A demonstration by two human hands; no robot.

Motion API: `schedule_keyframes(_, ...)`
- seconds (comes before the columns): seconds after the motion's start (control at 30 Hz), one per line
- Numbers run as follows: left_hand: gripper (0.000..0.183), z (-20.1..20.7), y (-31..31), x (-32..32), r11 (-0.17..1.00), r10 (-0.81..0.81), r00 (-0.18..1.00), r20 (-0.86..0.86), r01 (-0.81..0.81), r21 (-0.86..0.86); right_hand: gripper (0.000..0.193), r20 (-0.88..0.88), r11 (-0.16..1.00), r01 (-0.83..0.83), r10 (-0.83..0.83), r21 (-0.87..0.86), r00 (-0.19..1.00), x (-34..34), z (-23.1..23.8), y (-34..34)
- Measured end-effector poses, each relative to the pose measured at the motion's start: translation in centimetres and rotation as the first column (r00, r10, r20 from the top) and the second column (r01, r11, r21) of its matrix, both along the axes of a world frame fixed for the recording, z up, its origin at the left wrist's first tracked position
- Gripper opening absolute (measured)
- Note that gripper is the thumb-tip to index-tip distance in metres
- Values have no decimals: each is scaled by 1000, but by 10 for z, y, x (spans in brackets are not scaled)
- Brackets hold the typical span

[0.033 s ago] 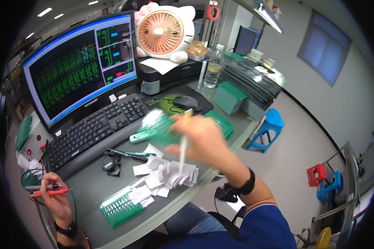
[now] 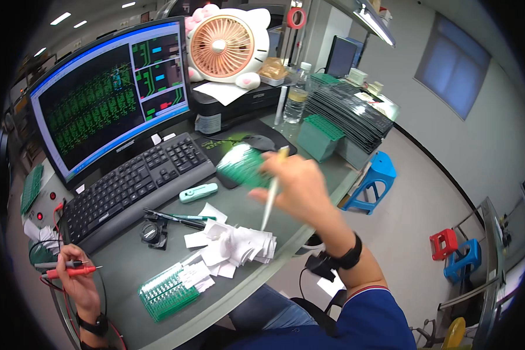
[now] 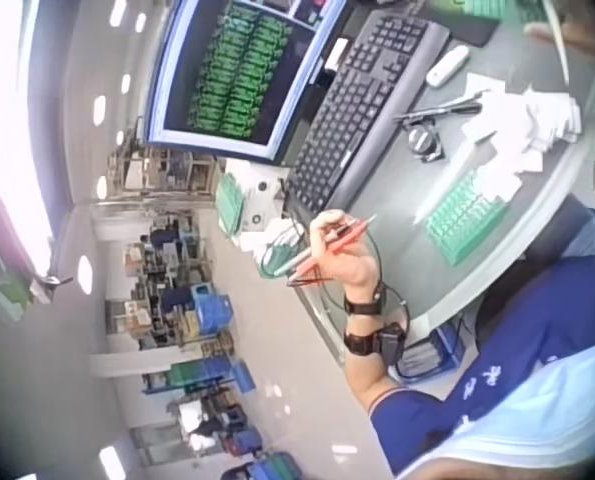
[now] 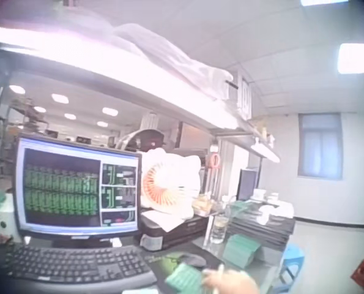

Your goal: Testing and marking a circuit board with multimeter probes and a pen at an electronics workstation.

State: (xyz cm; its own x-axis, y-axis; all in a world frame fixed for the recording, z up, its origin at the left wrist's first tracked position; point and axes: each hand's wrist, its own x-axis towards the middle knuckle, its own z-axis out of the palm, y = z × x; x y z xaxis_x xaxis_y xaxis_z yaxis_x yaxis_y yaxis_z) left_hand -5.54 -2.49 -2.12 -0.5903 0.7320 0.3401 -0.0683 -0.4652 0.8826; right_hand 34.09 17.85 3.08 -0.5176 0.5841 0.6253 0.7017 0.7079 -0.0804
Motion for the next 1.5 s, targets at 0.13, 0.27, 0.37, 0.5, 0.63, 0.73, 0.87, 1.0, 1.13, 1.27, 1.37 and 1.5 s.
schedule_keyframes(0.13, 32, 6, 6, 10, 997, -65, 998, -24, 65, -32, 47, 132, 889, 426, -408, -171, 904, 79, -42, 39)
schedule_keyframes(0.27, 29, 17, 9, 27, 972, -115, 991, -62, 100, -211, 56, 123, 931, 353, -342, -88, 932, 97, -55, 48)
schedule_keyframes(0.37, 21, 28, 18, 51, 884, -366, 931, -12, 344, -318, 46, -66, 990, 73, -82, -124, 994, 56, -21, 37)
schedule_keyframes(0.5, 21, 27, 19, 65, 738, -516, 856, 23, 458, -495, 42, -221, 897, -320, 261, -303, 940, -30, 4, 33)
schedule_keyframes(0.63, 19, 19, 18, 69, 638, -598, 801, 37, 504, -582, 37, -227, 794, -560, 516, -234, 826, -91, 11, 41)
schedule_keyframes(0.73, 18, 13, 19, 73, 562, -677, 734, 48, 558, -610, 31, -321, 725, -661, 590, -195, 741, -114, 2, 55)
schedule_keyframes(0.87, 19, 4, 22, 73, 569, -704, 710, -12, 555, -607, 22, -475, 680, -684, 526, -262, 705, -111, -20, 67)
schedule_keyframes(1.0, 19, 9, 19, 70, 556, -695, 718, 29, 562, -613, 18, -660, 536, -730, 369, -425, 655, -111, -29, 60)
schedule_keyframes(1.13, 15, 28, 14, 30, 404, -730, 641, 237, 685, -607, 12, -380, 408, -721, 647, -560, 661, -114, -19, 23)
schedule_keyframes(1.27, 16, 27, 16, 0, 171, -832, 458, 313, 748, -642, 43, 52, 484, -715, 844, -504, 535, -122, -23, -41)
schedule_keyframes(1.37, 15, 28, 17, 4, 131, -829, 437, 348, 757, -640, 48, 165, 509, -719, 853, -474, 495, -131, -31, -65)
schedule_keyframes(1.5, 14, 27, 19, 10, 170, -876, 425, 230, 716, -677, 50, 223, 557, -701, 827, -445, 515, -137, -38, -77)
